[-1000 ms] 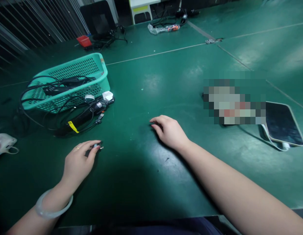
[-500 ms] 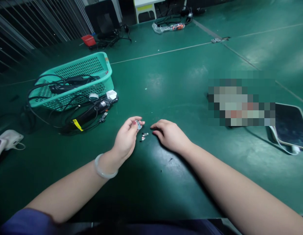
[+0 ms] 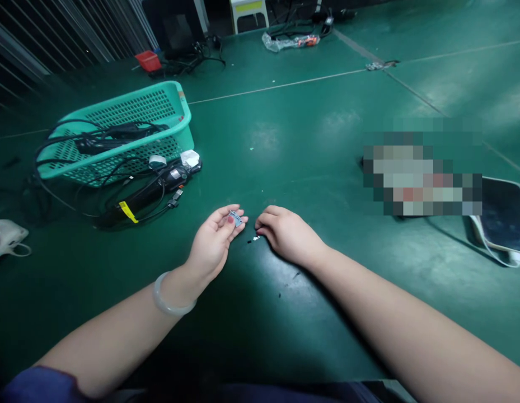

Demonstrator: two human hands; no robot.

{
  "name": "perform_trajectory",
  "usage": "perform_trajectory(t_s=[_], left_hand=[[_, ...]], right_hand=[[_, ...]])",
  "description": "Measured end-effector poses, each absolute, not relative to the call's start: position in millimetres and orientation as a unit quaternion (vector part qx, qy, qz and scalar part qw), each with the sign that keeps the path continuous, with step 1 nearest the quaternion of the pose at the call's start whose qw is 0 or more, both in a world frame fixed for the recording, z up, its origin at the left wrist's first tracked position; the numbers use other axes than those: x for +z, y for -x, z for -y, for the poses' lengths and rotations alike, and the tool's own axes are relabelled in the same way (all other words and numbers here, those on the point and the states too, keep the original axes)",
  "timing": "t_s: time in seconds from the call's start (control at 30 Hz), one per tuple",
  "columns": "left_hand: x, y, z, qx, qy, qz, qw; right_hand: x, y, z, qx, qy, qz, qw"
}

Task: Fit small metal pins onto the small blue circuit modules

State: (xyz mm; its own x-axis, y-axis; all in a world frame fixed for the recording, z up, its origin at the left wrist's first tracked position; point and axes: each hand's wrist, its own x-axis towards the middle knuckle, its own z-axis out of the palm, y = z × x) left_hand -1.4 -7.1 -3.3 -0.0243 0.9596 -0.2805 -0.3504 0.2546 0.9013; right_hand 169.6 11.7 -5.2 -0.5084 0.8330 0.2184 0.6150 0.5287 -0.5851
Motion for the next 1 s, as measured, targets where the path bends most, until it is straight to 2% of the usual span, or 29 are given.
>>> perform_trajectory(t_s=[0.27,0.4,0.53,1.0], left_hand=[[-0.6,0.9,8.8,0.482,-0.356,-0.479,0.642],[-1.4,0.8,10.2,0.469,-0.358,-0.473,0.654],[-3.0,1.0,10.7,0.470,-0.365,-0.457,0.661],[-0.8,2.1,12.0,0.457,-0.390,-0.456,0.656]], right_hand=[[2.8,-170.4,-8.0,0.317,0.477,0.733,0.366],[5.1,-165.2,-2.7,0.349,0.490,0.691,0.401],[5.2,-161.1,0.8,0.432,0.503,0.609,0.434],[11.9,-159.5,-2.6,0.514,0.515,0.567,0.386]])
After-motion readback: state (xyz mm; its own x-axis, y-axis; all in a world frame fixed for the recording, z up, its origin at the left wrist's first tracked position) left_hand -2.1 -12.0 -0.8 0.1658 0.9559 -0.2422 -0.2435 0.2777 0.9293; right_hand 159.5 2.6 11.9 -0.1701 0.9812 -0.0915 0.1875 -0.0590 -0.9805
